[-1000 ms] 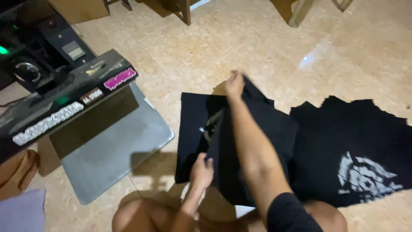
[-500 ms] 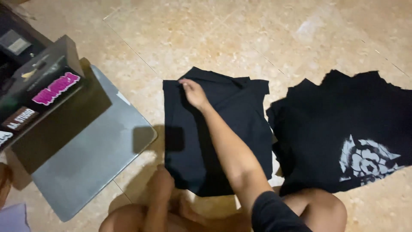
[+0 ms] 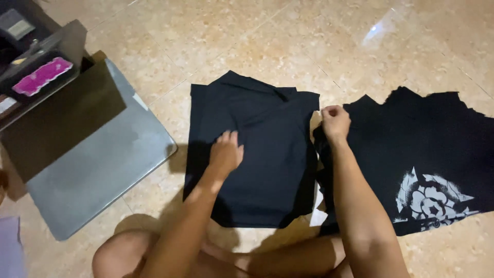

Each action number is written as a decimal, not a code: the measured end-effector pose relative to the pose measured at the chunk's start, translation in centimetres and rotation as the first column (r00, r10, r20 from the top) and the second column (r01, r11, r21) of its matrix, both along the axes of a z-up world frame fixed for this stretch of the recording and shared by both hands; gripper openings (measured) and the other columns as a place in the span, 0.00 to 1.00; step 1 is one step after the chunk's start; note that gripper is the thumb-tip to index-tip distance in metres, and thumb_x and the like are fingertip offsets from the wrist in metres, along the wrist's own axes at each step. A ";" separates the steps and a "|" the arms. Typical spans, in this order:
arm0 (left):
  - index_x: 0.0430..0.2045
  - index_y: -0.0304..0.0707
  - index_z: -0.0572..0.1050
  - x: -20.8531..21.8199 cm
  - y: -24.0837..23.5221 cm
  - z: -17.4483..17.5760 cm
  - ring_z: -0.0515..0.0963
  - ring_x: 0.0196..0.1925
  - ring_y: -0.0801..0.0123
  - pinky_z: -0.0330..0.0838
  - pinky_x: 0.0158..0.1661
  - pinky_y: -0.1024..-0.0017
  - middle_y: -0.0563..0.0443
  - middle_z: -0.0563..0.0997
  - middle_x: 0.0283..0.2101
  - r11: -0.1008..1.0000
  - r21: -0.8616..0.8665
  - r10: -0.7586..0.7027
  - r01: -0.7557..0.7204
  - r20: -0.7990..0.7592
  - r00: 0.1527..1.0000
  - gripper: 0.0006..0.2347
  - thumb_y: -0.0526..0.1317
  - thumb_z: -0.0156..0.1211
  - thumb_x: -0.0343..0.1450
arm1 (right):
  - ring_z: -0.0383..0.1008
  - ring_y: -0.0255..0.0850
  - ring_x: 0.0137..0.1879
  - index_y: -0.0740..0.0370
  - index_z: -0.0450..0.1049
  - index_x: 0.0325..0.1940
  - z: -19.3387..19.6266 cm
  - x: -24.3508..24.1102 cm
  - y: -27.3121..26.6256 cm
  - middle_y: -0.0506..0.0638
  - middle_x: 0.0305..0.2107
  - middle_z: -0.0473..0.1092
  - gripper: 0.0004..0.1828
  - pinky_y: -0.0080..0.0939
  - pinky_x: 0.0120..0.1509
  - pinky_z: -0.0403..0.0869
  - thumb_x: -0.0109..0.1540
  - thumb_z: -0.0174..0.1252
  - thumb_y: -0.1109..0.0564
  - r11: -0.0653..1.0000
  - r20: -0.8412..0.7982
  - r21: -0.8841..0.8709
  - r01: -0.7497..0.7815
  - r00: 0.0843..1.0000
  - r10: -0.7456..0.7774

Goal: The person folds black t-shirts with a white graphic print one by one. They smooth each shirt, fold the sleeves and sides, then fold the bottom up to create a neat rectangle before stacking them.

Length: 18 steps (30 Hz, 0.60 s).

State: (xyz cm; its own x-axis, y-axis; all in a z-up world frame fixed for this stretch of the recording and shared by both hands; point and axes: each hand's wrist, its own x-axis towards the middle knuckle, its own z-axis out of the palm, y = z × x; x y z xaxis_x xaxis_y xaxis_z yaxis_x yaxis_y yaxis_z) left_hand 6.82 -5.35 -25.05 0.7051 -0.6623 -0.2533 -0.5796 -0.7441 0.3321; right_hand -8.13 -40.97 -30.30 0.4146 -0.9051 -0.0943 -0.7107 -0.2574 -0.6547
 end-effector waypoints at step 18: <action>0.48 0.50 0.75 8.9 -23.0 -5.2 0.84 0.46 0.43 0.76 0.46 0.46 0.46 0.78 0.47 0.959 -0.227 -0.173 0.170 0.008 0.985 0.10 0.44 0.50 0.76 | 0.77 0.66 0.54 0.59 0.70 0.49 2.7 7.0 6.5 0.64 0.39 0.76 0.12 0.62 0.56 0.75 0.70 0.51 0.49 0.993 -0.066 0.110 -0.043 0.997 0.051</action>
